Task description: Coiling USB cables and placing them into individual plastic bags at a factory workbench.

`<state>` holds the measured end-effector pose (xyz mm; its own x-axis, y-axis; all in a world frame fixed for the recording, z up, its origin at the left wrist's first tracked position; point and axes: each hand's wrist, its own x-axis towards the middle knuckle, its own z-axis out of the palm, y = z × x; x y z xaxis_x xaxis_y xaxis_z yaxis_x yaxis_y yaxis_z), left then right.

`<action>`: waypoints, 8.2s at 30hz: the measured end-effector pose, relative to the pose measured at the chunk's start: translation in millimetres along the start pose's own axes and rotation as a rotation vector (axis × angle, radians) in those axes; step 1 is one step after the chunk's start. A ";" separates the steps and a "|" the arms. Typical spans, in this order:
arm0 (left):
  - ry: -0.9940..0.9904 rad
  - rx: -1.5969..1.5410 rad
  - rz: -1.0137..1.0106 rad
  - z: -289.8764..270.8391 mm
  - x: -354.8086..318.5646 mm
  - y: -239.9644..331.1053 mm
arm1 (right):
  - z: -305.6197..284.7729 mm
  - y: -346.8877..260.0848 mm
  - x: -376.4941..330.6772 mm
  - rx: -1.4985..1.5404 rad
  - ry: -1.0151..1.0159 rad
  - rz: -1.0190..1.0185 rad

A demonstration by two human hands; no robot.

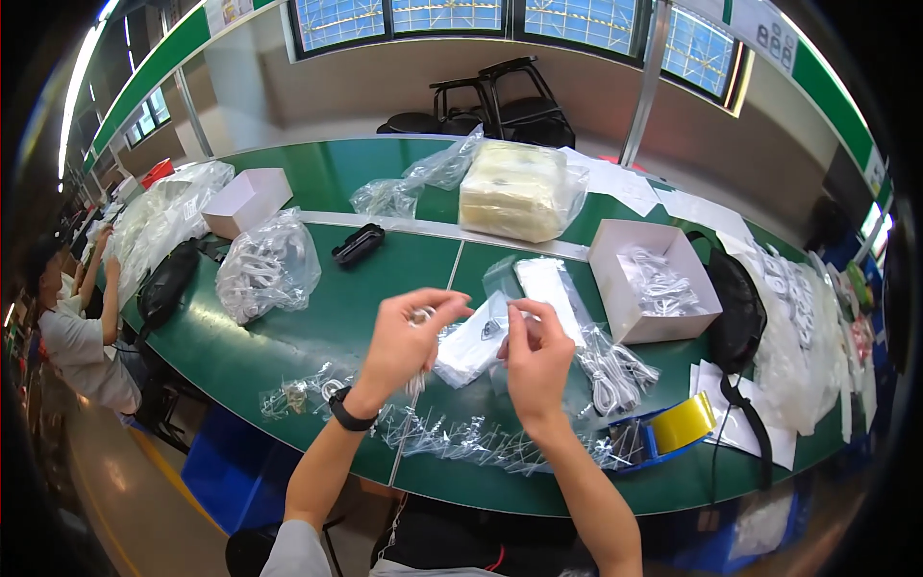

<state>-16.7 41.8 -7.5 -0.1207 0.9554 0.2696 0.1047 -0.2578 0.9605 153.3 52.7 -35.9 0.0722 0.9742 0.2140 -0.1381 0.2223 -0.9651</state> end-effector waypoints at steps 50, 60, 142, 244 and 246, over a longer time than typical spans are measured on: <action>-0.005 -0.110 0.169 -4.0 -5.0 -15.0 | -12.9 -33.7 1.3 0.154 0.068 -0.411; -0.182 -0.041 0.115 -6.9 -8.9 -6.7 | -24.0 -38.4 5.6 -0.159 -0.031 -0.497; -0.372 -0.084 -0.054 14.2 -19.3 -17.8 | -51.6 -39.4 29.7 -0.309 -0.582 -0.076; -0.257 -0.250 -0.178 31.0 -24.4 -38.6 | -40.0 -29.1 24.8 -0.204 -0.451 0.039; -0.207 -0.254 -0.161 31.0 -23.6 -40.6 | -33.5 -33.7 18.4 -0.369 -0.422 -0.018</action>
<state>12.5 34.3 -55.1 0.0895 0.9888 0.1191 -0.1507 -0.1047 0.9830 192.4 61.8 -4.5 -0.3408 0.9188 0.1993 0.2196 0.2839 -0.9334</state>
